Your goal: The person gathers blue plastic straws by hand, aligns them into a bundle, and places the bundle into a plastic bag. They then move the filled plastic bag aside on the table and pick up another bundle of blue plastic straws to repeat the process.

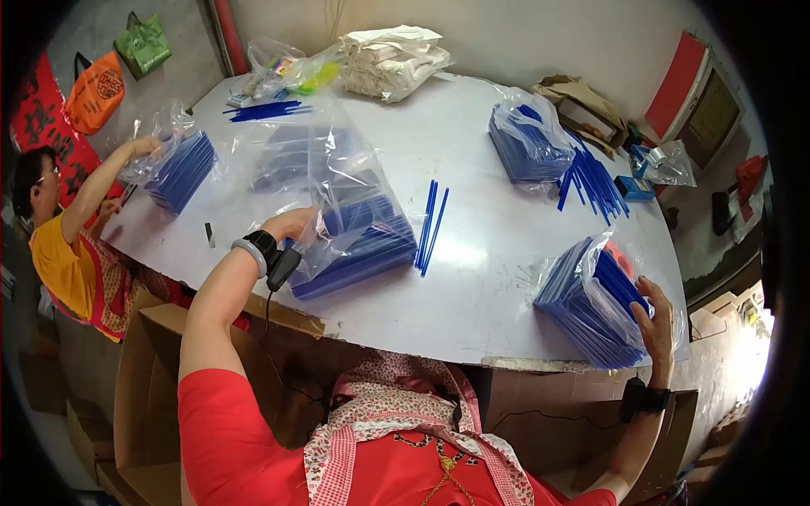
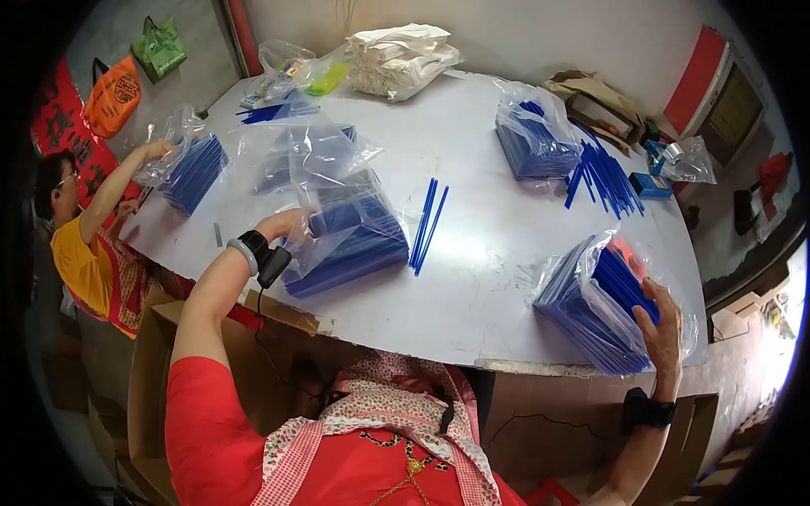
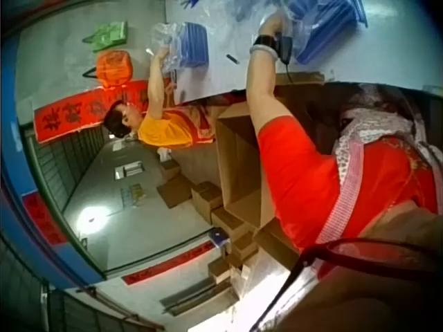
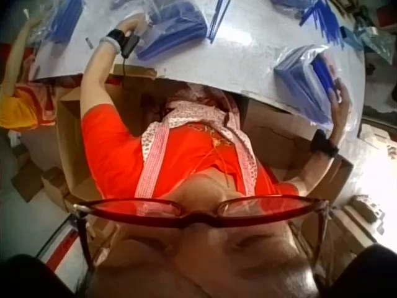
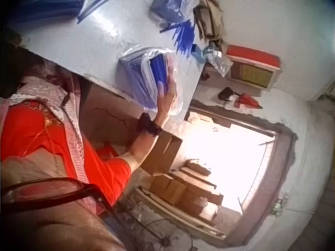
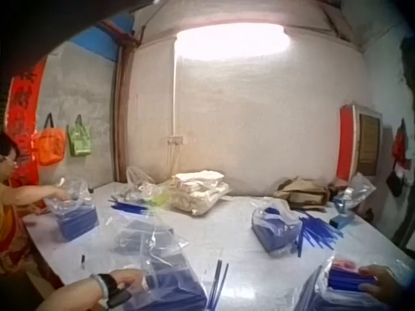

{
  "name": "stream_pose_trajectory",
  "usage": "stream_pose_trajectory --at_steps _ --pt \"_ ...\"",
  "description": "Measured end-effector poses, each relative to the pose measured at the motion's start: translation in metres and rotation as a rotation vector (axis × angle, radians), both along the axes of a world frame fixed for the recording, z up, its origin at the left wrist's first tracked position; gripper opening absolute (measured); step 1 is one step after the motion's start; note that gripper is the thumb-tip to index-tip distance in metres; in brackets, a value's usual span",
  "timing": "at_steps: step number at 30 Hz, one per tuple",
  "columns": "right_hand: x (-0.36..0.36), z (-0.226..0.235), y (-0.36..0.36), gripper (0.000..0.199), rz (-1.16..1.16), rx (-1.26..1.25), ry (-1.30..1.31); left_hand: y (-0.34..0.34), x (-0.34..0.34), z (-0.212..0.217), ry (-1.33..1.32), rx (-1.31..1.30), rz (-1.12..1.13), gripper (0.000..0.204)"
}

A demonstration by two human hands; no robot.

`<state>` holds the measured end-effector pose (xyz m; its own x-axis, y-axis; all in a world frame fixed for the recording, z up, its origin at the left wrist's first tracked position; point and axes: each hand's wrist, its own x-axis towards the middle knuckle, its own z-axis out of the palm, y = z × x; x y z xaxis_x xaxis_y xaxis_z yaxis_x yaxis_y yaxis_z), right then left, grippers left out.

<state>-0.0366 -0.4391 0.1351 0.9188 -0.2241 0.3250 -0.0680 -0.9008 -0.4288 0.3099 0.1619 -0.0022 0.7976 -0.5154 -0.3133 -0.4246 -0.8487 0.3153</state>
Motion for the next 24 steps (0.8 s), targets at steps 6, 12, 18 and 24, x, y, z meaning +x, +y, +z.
stream_pose_trajectory --at_steps 6,12,18,24 --pt "-0.008 -0.013 0.017 0.044 0.012 0.021 0.030 0.009 0.018 -0.011 0.064 -0.052 -0.041 0.060" --pt "-0.009 -0.015 0.038 0.040 0.149 0.029 -0.075 0.047 0.037 -0.067 0.075 -0.031 -0.013 0.052" --pt "-0.014 -0.017 0.053 0.036 0.147 0.113 -0.108 0.016 0.007 -0.043 0.103 0.007 0.122 0.050" --pt "-0.031 -0.031 0.052 0.034 0.164 0.109 -0.157 -0.019 -0.037 -0.005 -0.265 0.250 0.227 0.039"
